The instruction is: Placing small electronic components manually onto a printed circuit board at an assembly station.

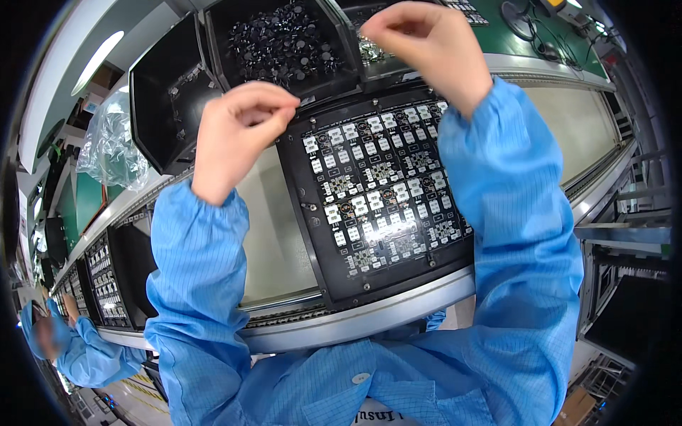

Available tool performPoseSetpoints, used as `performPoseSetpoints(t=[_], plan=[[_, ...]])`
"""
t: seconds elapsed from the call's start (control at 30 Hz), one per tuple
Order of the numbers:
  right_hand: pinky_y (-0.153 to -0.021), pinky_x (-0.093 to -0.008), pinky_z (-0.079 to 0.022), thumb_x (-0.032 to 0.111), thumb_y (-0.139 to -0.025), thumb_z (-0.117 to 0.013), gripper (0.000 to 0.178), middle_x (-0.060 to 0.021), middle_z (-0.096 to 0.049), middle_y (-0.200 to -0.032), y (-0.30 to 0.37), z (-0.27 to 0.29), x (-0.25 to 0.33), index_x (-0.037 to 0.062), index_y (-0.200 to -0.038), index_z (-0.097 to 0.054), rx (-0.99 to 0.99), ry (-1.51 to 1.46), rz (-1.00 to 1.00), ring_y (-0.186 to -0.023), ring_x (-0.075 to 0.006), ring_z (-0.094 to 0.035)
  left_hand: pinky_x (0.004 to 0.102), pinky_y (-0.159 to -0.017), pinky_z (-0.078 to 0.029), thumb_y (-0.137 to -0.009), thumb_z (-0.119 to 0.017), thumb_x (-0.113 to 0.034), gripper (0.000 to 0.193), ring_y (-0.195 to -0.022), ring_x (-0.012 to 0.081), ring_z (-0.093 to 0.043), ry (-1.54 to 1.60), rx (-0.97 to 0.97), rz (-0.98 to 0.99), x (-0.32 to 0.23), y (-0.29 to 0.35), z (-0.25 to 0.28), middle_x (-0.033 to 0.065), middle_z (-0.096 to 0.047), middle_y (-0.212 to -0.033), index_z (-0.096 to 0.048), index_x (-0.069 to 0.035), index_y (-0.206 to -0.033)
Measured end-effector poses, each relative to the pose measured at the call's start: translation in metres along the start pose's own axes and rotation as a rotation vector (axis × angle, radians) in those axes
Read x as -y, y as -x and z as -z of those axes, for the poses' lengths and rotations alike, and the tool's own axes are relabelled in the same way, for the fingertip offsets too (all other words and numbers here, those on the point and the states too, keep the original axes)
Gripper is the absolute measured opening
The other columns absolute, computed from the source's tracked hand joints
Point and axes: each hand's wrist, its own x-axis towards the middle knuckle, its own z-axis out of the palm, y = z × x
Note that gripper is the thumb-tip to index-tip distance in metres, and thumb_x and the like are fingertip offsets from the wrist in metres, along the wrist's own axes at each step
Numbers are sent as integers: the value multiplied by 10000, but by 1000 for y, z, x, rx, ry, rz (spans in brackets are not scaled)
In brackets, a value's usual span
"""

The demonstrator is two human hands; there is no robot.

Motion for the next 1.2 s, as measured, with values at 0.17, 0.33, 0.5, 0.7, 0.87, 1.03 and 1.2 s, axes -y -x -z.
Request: performPoseSetpoints(t=[0.17,0.33,0.5,0.7,0.87,1.03,1.2], plan=[[-583,-199,-446,21,-807,-703,54,-33,-623,-814,31,-68,-14,-7,-840,-671,374,59,-28,-684,-55,-549,260,-715,-558,-776,-666,57,145,-822,164,-678,99,20,94,13,30,0,84,-666,-908,-694,23,-914],[-537,-230,-417,83,-792,-728,84,5,-594,-669,35,-86,-38,26,-831,-679,408,149,-209,-580,-46,-482,275,-798,-550,-801,-641,73,152,-884,180,-667,181,-54,135,24,36,0,86,-639,-962,-699,17,-930],[-541,-234,-430,40,-782,-700,64,-21,-597,-684,37,-92,-46,20,-838,-676,396,154,-123,-585,-62,-511,274,-810,-543,-815,-608,89,180,-893,181,-661,282,-79,171,29,41,-3,89,-635,-959,-689,22,-961],[-550,-261,-455,12,-775,-666,63,-50,-582,-704,37,-97,-44,10,-837,-665,393,282,8,-588,-104,-536,266,-794,-537,-822,-591,92,196,-882,181,-658,245,-51,204,29,43,-1,92,-635,-956,-679,27,-985],[-632,-329,-510,68,-751,-678,92,-97,-633,-759,36,-96,-39,20,-825,-653,396,316,-16,-678,-240,-628,269,-789,-535,-820,-591,94,198,-876,179,-657,182,-11,170,35,42,-6,92,-635,-962,-678,28,-986],[-699,-360,-514,97,-771,-642,88,-102,-627,-841,37,-97,-42,33,-830,-627,412,335,32,-780,-271,-640,264,-797,-529,-821,-598,88,181,-896,164,-652,225,-15,164,35,44,-12,88,-649,-957,-670,32,-978],[-713,-392,-519,94,-763,-637,56,-88,-617,-827,38,-99,-46,49,-788,-613,432,365,68,-791,-301,-640,263,-821,-520,-821,-592,95,250,-921,157,-647,196,5,278,34,42,-13,95,-664,-983,-635,20,-1055]])
